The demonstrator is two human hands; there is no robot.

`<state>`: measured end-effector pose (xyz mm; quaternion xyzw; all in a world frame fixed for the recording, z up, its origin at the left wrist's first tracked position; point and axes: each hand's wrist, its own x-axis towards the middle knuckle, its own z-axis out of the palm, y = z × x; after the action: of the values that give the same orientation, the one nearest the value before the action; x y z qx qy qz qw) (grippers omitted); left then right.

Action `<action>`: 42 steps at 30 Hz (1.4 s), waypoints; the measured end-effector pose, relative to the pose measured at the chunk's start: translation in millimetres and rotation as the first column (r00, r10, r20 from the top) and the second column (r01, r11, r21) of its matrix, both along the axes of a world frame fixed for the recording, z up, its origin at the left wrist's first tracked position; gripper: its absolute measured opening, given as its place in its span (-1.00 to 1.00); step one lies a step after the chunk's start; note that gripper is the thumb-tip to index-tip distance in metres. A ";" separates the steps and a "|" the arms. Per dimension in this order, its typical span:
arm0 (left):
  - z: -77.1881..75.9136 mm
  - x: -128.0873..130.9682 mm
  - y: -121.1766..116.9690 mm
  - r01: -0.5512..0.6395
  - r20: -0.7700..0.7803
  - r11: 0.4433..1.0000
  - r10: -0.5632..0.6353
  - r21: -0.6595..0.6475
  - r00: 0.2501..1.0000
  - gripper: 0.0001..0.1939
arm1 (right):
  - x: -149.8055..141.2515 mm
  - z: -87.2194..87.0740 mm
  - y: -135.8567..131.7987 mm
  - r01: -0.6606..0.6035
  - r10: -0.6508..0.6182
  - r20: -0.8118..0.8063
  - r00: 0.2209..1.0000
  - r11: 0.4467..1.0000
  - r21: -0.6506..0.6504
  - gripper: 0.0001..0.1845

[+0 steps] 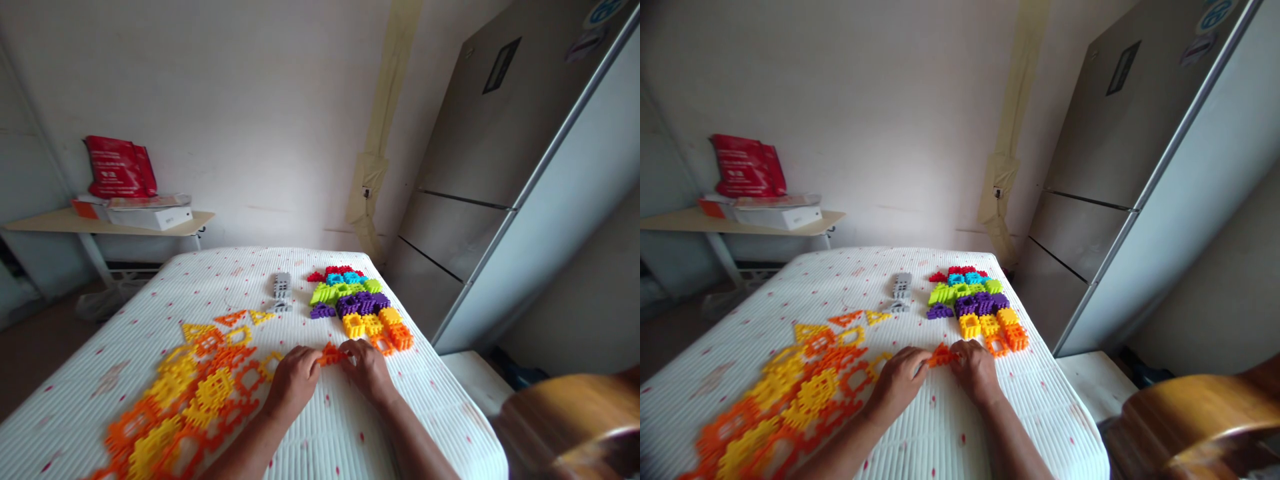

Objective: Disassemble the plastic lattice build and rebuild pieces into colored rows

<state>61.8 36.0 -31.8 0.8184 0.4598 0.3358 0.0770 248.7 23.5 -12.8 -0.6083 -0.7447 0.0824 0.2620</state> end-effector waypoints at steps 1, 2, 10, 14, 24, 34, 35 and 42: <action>-0.8 0.4 0.0 -0.006 0.002 1.000 0.006 -0.004 1.000 -0.74 | 0.4 -0.5 0.4 0.000 0.000 -0.016 1.000 1.000 -0.006 -0.79; -1.7 0.8 0.2 -0.012 0.004 1.000 0.012 -0.009 1.000 -0.72 | 0.8 -0.7 1.0 0.001 -0.001 -0.032 0.999 1.000 -0.016 -0.79; -5.3 0.0 3.4 -0.023 -0.004 0.999 0.023 -0.034 1.000 -0.66 | -0.5 4.4 2.8 -0.045 0.028 -0.164 0.986 0.994 -0.101 -0.76; -6.1 0.1 4.5 -0.023 -0.008 0.999 0.023 -0.038 1.000 -0.64 | -2.3 5.7 1.6 -0.037 0.019 -0.164 0.986 0.994 -0.107 -0.77; -8.7 2.6 6.5 -0.021 -0.018 0.998 0.020 -0.062 1.000 -0.61 | -3.0 1.1 4.2 -0.037 0.019 -0.186 0.982 0.995 -0.097 -0.76; -3.5 4.4 3.4 -0.029 -0.023 0.995 0.027 -0.099 0.999 -0.65 | -3.5 -2.0 4.1 -0.033 0.024 -0.139 0.990 0.997 -0.067 -0.78; -2.6 4.8 2.4 -0.036 -0.028 0.994 0.033 -0.104 0.999 -0.64 | -3.3 -2.7 3.8 -0.032 0.023 -0.133 0.991 0.997 -0.068 -0.76; 21.4 -7.1 -7.3 -0.071 -0.085 0.986 0.059 -0.149 0.995 -0.56 | 5.9 -10.0 1.5 -0.066 0.063 -0.210 0.976 0.998 -0.005 -0.59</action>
<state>54.7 28.8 -10.3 0.8077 0.5132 0.2688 0.1094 254.6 25.0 -22.8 -0.5732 -0.7318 0.1591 0.3326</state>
